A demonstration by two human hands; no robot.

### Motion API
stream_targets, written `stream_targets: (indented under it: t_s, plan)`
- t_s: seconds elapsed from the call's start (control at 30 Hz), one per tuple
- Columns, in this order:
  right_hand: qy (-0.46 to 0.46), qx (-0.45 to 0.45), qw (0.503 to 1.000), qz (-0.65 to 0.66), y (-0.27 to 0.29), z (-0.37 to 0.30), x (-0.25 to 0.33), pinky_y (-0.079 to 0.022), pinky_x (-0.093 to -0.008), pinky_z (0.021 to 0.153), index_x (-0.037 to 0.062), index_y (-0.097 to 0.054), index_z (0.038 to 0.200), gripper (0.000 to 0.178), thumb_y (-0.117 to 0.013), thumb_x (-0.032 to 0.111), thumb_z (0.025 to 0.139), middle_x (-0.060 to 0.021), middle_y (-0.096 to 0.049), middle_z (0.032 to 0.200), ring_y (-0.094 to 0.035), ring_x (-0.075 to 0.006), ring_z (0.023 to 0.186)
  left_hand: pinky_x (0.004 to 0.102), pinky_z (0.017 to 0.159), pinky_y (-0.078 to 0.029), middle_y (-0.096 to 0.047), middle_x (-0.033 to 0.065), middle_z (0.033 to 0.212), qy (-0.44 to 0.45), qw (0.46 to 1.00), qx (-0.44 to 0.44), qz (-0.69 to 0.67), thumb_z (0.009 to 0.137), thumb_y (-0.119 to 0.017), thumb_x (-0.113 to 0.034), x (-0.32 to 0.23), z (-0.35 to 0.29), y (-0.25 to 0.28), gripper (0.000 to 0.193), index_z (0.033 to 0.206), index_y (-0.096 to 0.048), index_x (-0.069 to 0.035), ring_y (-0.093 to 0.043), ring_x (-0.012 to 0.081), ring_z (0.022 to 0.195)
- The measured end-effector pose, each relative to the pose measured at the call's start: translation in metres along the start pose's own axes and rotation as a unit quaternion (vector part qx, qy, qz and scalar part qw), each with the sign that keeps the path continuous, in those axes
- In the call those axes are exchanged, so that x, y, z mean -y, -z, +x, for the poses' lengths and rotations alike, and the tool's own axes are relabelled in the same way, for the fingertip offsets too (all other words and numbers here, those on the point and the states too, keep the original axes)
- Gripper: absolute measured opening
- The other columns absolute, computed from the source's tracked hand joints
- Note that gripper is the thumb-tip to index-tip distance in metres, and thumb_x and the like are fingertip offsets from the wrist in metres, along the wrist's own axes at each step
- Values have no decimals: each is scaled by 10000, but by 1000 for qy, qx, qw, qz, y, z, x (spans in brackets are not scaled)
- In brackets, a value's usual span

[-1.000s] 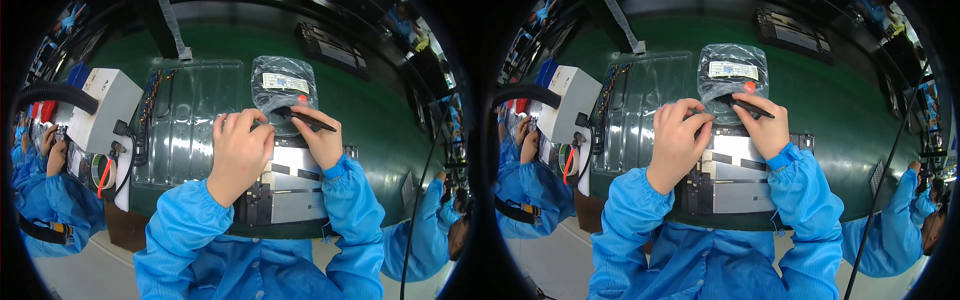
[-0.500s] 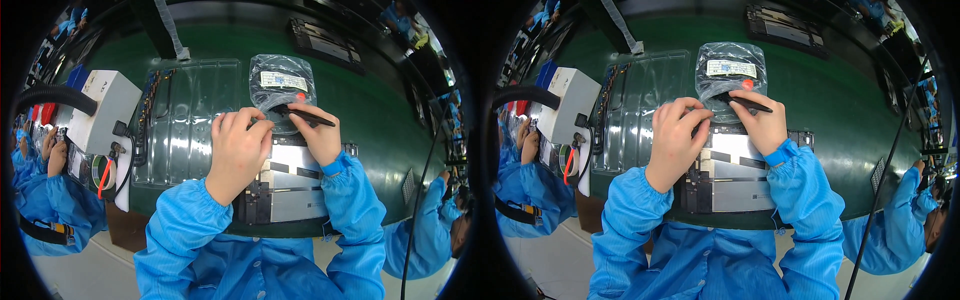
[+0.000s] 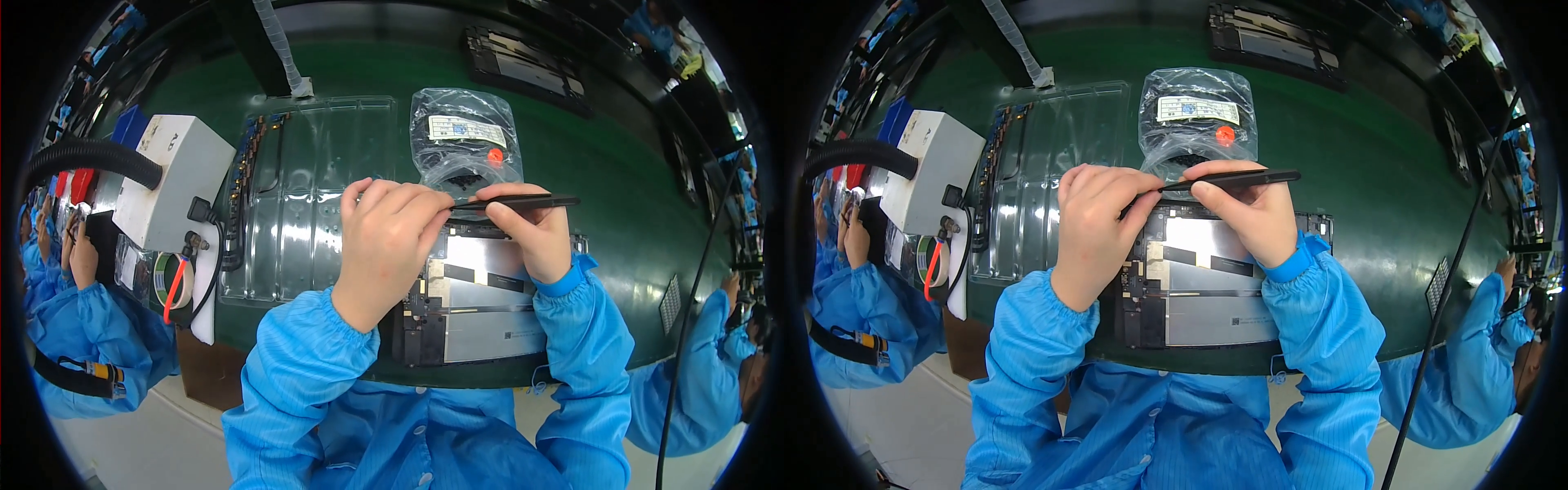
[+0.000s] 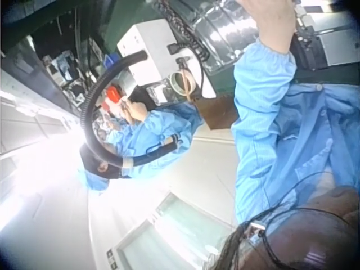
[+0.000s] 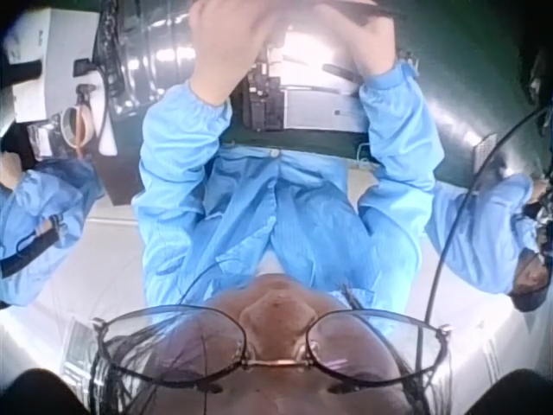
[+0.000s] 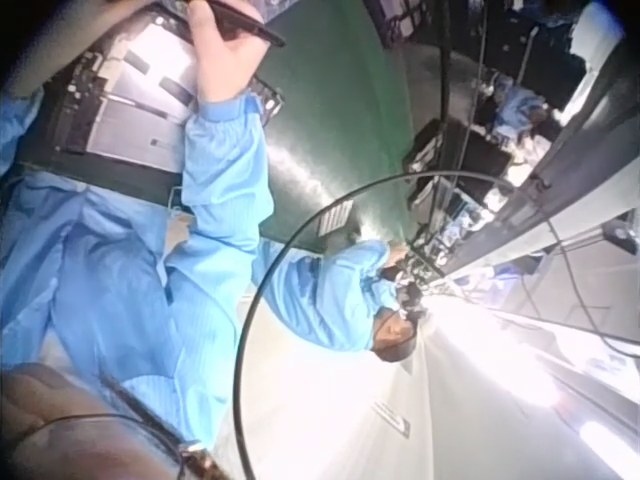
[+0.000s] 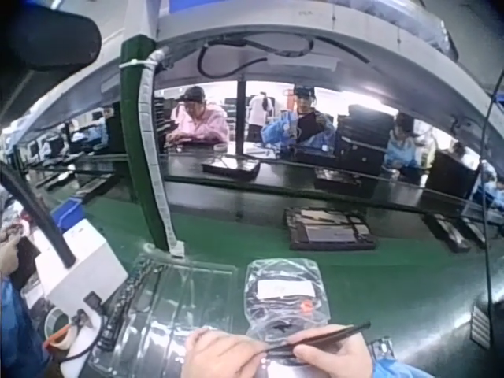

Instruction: The person assembles internal components of a tablet device by connecting ribbon cables and fitting a battery and internal bracket into the casing. The person uses tweezers and a spudger tool to manipulate the small parts.

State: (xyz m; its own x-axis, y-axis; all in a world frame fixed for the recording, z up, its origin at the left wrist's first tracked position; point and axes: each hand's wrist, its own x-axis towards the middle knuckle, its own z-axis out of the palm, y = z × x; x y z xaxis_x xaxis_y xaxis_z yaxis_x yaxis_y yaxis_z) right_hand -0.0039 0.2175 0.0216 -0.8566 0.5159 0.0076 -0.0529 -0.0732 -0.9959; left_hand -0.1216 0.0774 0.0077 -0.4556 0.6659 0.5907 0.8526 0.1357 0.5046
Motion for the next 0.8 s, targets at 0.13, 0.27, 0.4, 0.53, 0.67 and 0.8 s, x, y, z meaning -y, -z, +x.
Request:
stream_targets:
  t_s: [0.13, 0.27, 0.4, 0.53, 0.67, 0.8]
  plan:
    - [3, 6, 1000, 2, 1, 0, 0, -482, -248, 765, -14, -639, 960, 171, -620, 11, 791, -86, -634, 897, -584, -130, 827, 377, 874, -336, -636, 0, 782, -5, 1000, -4, 7, 724, -673, -111, -1, 0, 0, 71, 794, -661, -111, -566, 189, 809]
    - [7, 8, 1000, 17, 2, 0, -2, -483, -255, 773, -17, -632, 969, 177, -615, 11, 795, -95, -636, 908, -588, -137, 836, 373, 866, -339, -640, -4, 766, -3, 1000, -5, 11, 721, -677, -114, 0, 0, 2, 61, 782, -668, -114, -568, 185, 802]
    - [31, 13, 999, 24, 6, 0, -2, -482, -261, 786, -16, -624, 983, 187, -612, 15, 799, -103, -636, 930, -588, -142, 854, 362, 849, -344, -647, 2, 757, 7, 1000, -6, -3, 724, -676, -116, 0, 2, 3, 48, 771, -673, -110, -571, 188, 790]
    - [31, 40, 998, 33, 6, 0, -3, -479, -267, 806, -14, -618, 999, 201, -613, 19, 801, -107, -632, 960, -585, -148, 881, 359, 846, -344, -652, 6, 763, 6, 1000, -5, 0, 732, -668, -118, 1, 1, 3, 43, 773, -674, -107, -571, 190, 784]
    - [26, 40, 999, 22, 7, 1, -4, -477, -269, 814, -13, -616, 1004, 205, -612, 10, 800, -106, -631, 967, -584, -151, 889, 381, 855, -327, -650, -27, 778, -2, 1000, -10, 3, 721, -679, -136, 5, -1, 0, 61, 781, -665, -129, -558, 150, 780]
    - [26, 40, 999, 25, 6, 1, -3, -478, -268, 812, -13, -617, 1002, 204, -611, 6, 799, -104, -632, 967, -584, -149, 887, 381, 858, -325, -651, -25, 783, -2, 1000, -6, 4, 728, -674, -137, 4, 0, 1, 62, 789, -665, -129, -556, 151, 784]
